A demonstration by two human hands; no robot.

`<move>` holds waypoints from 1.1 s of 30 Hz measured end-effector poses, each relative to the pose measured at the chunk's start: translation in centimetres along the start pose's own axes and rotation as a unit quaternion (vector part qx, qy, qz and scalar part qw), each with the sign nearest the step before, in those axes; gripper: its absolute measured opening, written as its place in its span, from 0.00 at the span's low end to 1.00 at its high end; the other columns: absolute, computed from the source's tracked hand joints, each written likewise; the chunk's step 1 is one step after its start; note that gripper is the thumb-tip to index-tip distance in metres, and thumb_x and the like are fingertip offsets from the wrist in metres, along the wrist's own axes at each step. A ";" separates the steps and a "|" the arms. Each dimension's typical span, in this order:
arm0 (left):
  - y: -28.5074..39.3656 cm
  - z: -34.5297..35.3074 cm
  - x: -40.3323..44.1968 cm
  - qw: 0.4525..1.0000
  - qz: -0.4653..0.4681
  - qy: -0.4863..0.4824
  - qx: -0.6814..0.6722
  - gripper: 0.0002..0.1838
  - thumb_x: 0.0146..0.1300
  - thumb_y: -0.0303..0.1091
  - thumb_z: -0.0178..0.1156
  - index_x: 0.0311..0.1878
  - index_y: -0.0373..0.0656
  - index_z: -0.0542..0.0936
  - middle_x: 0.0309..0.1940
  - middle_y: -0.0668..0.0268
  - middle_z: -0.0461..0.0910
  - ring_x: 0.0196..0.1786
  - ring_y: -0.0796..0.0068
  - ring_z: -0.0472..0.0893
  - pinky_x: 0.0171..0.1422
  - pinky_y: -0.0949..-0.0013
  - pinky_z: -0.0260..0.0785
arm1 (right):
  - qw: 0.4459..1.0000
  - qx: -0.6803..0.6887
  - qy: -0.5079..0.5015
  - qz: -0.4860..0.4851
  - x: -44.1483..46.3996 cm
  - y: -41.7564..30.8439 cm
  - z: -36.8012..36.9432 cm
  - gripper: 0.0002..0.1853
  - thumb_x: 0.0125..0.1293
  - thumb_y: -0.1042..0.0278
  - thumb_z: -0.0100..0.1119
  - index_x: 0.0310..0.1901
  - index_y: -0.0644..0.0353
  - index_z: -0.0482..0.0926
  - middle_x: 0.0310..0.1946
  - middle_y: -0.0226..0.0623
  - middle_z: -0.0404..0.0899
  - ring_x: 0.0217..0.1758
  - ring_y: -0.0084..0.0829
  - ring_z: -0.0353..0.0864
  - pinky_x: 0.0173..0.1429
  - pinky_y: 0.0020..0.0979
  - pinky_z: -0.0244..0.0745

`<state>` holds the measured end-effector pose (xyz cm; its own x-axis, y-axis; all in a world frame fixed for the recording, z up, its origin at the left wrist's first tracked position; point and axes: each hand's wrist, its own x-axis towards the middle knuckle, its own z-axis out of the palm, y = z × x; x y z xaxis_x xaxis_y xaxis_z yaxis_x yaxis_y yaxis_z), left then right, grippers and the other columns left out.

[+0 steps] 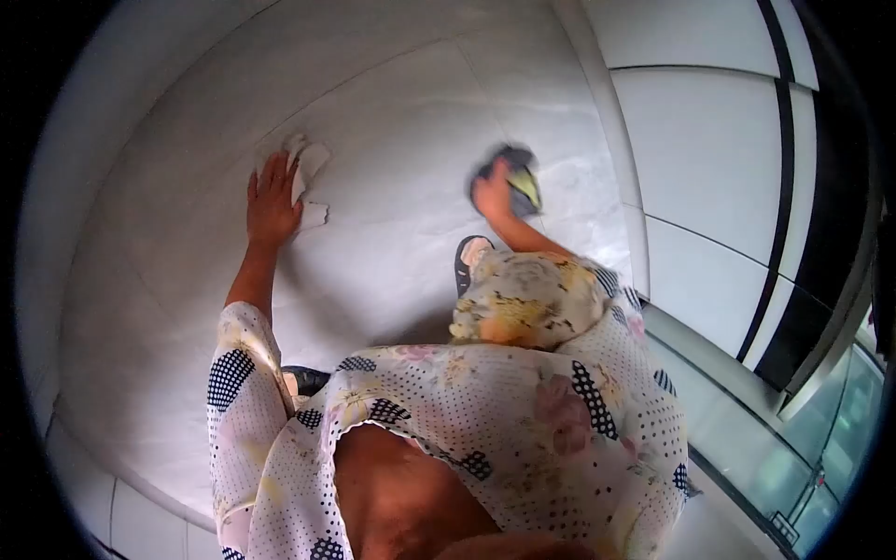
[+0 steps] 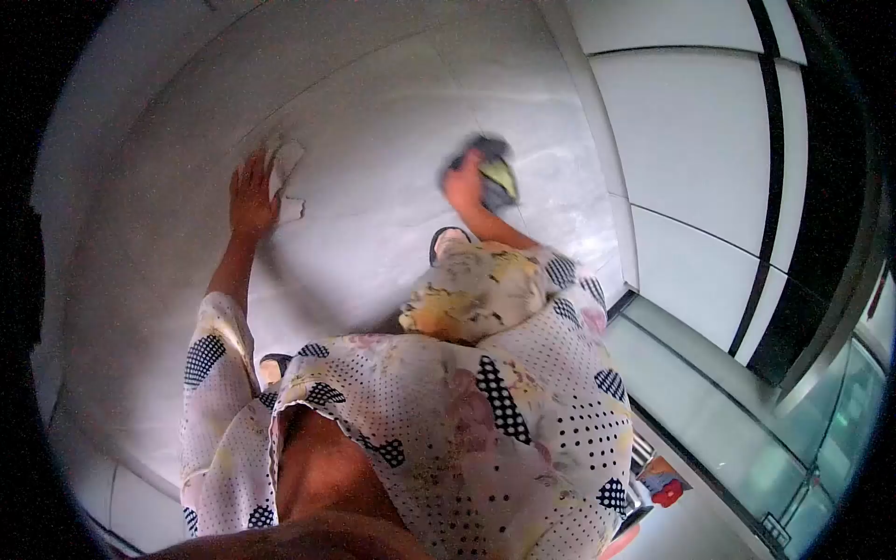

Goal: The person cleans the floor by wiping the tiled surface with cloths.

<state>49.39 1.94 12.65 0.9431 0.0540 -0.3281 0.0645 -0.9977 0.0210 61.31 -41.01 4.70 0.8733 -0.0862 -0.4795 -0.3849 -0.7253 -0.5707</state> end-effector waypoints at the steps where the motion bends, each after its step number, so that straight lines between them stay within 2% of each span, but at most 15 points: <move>1: -0.1 0.0 0.0 1.000 -0.018 -0.016 0.018 0.41 0.62 0.42 0.58 0.77 0.52 0.53 0.79 0.68 0.46 0.80 0.68 0.43 0.81 0.51 0.38 | 0.990 0.026 -0.129 0.050 -2.6 -11.2 -0.1 0.36 0.63 0.67 0.51 0.72 0.65 0.53 0.70 0.58 0.60 0.74 0.53 0.57 0.74 0.39 0.54; 2: 0.2 -0.1 0.5 0.998 -0.038 -0.031 0.035 0.41 0.62 0.43 0.58 0.77 0.51 0.52 0.79 0.68 0.45 0.81 0.68 0.43 0.81 0.51 0.37 | 0.979 -0.055 -0.006 -0.198 1.4 -9.1 5.6 0.35 0.65 0.66 0.53 0.73 0.57 0.54 0.61 0.55 0.72 0.55 0.49 0.77 0.60 0.38 0.72; 3: 0.8 0.0 1.2 0.998 -0.040 -0.031 0.043 0.41 0.63 0.43 0.58 0.77 0.51 0.52 0.79 0.68 0.44 0.81 0.68 0.42 0.81 0.51 0.37 | 0.962 -0.011 -0.099 -0.255 3.4 -12.1 6.3 0.34 0.65 0.68 0.52 0.72 0.63 0.55 0.66 0.56 0.67 0.61 0.48 0.74 0.62 0.37 0.71; 5: 1.7 0.2 2.2 0.997 -0.040 -0.034 0.062 0.41 0.63 0.44 0.56 0.77 0.51 0.51 0.80 0.68 0.43 0.81 0.68 0.42 0.82 0.51 0.36 | 0.917 0.214 -0.305 -0.139 3.9 -19.6 4.3 0.30 0.66 0.71 0.51 0.69 0.66 0.60 0.64 0.51 0.71 0.62 0.43 0.73 0.65 0.36 0.69; 8: 2.7 0.4 4.0 0.997 -0.060 -0.042 0.036 0.41 0.64 0.45 0.54 0.77 0.49 0.50 0.80 0.66 0.41 0.81 0.67 0.40 0.81 0.50 0.37 | 0.779 0.489 -0.383 -0.091 5.1 -23.4 1.0 0.28 0.66 0.74 0.51 0.68 0.67 0.63 0.60 0.44 0.74 0.63 0.36 0.71 0.67 0.35 0.67; 11: 3.1 0.8 4.4 0.995 -0.095 -0.004 0.026 0.40 0.64 0.43 0.53 0.77 0.47 0.50 0.80 0.64 0.40 0.81 0.65 0.40 0.81 0.50 0.38 | 0.704 0.628 -0.319 -0.086 3.6 -22.3 -4.5 0.26 0.67 0.76 0.49 0.67 0.64 0.64 0.60 0.41 0.73 0.63 0.36 0.71 0.66 0.39 0.67; 17: 1.8 3.3 3.0 0.993 -0.083 0.081 0.008 0.39 0.64 0.44 0.49 0.77 0.44 0.52 0.80 0.62 0.42 0.81 0.63 0.41 0.81 0.49 0.37 | 0.682 0.727 -0.078 -0.013 1.4 -10.2 -17.5 0.20 0.63 0.73 0.53 0.57 0.63 0.72 0.53 0.42 0.77 0.57 0.40 0.76 0.63 0.44 0.71; 19: 1.3 3.8 2.2 0.984 -0.051 0.169 -0.031 0.39 0.64 0.43 0.49 0.77 0.45 0.51 0.79 0.61 0.44 0.81 0.63 0.42 0.80 0.48 0.39 | 0.712 0.701 0.030 -0.028 0.3 -3.3 -20.4 0.18 0.63 0.71 0.54 0.55 0.63 0.73 0.51 0.42 0.78 0.55 0.41 0.77 0.62 0.44 0.72; 21: 1.5 3.3 1.5 0.989 -0.096 0.114 -0.008 0.39 0.64 0.43 0.50 0.77 0.46 0.51 0.79 0.60 0.45 0.81 0.62 0.43 0.79 0.47 0.40 | 0.795 0.581 0.172 0.014 0.6 6.7 -21.7 0.26 0.63 0.61 0.57 0.60 0.65 0.69 0.54 0.48 0.76 0.58 0.45 0.75 0.63 0.44 0.70; 23: 1.4 3.2 0.6 0.989 -0.121 0.089 0.008 0.39 0.64 0.43 0.50 0.77 0.47 0.51 0.79 0.59 0.47 0.81 0.61 0.44 0.79 0.46 0.41 | 0.931 0.131 0.323 0.107 1.2 18.3 -21.1 0.35 0.63 0.52 0.60 0.65 0.66 0.65 0.58 0.54 0.73 0.61 0.49 0.73 0.65 0.44 0.68; 25: 1.4 3.0 -0.1 0.989 -0.121 0.089 0.014 0.39 0.65 0.42 0.51 0.77 0.46 0.51 0.78 0.58 0.48 0.80 0.60 0.45 0.78 0.45 0.42 | 0.892 -0.154 0.391 0.166 -1.8 16.6 -20.4 0.47 0.59 0.43 0.64 0.71 0.65 0.56 0.66 0.59 0.62 0.68 0.55 0.64 0.67 0.49 0.66; 26: 1.4 3.4 0.0 0.990 -0.118 0.075 0.012 0.38 0.66 0.43 0.50 0.77 0.45 0.52 0.78 0.57 0.49 0.80 0.59 0.45 0.78 0.44 0.42 | 0.894 -0.187 0.386 0.131 -2.0 16.9 -20.1 0.52 0.59 0.34 0.61 0.73 0.63 0.51 0.70 0.59 0.53 0.72 0.58 0.56 0.66 0.55 0.64; 28: 1.5 4.3 0.4 0.992 -0.115 0.047 0.007 0.37 0.67 0.45 0.49 0.77 0.44 0.53 0.77 0.56 0.50 0.80 0.58 0.45 0.78 0.44 0.42 | 0.911 -0.131 0.336 0.200 0.4 16.2 -19.0 0.52 0.59 0.29 0.55 0.73 0.62 0.52 0.71 0.60 0.53 0.74 0.58 0.53 0.68 0.58 0.60; 30: 2.0 4.9 1.2 0.987 -0.122 0.101 0.017 0.36 0.69 0.48 0.47 0.76 0.43 0.54 0.77 0.55 0.51 0.80 0.57 0.46 0.78 0.45 0.42 | 0.902 -0.136 0.300 0.279 3.8 14.8 -17.9 0.53 0.61 0.24 0.46 0.73 0.63 0.52 0.71 0.61 0.51 0.75 0.62 0.49 0.72 0.57 0.52; 33: 3.0 3.0 1.8 0.974 -0.163 0.152 -0.033 0.35 0.71 0.51 0.44 0.75 0.41 0.56 0.77 0.53 0.51 0.80 0.56 0.46 0.78 0.46 0.42 | 0.883 -0.153 0.360 0.258 7.8 12.0 -18.1 0.52 0.62 0.25 0.46 0.73 0.64 0.51 0.72 0.61 0.49 0.76 0.65 0.45 0.75 0.56 0.47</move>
<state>50.29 -1.10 9.28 0.9217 0.3866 -0.0332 0.3874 -0.9215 0.0257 68.88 -62.76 6.17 0.6111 -0.7915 -0.0114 -0.7846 -0.6038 -0.1408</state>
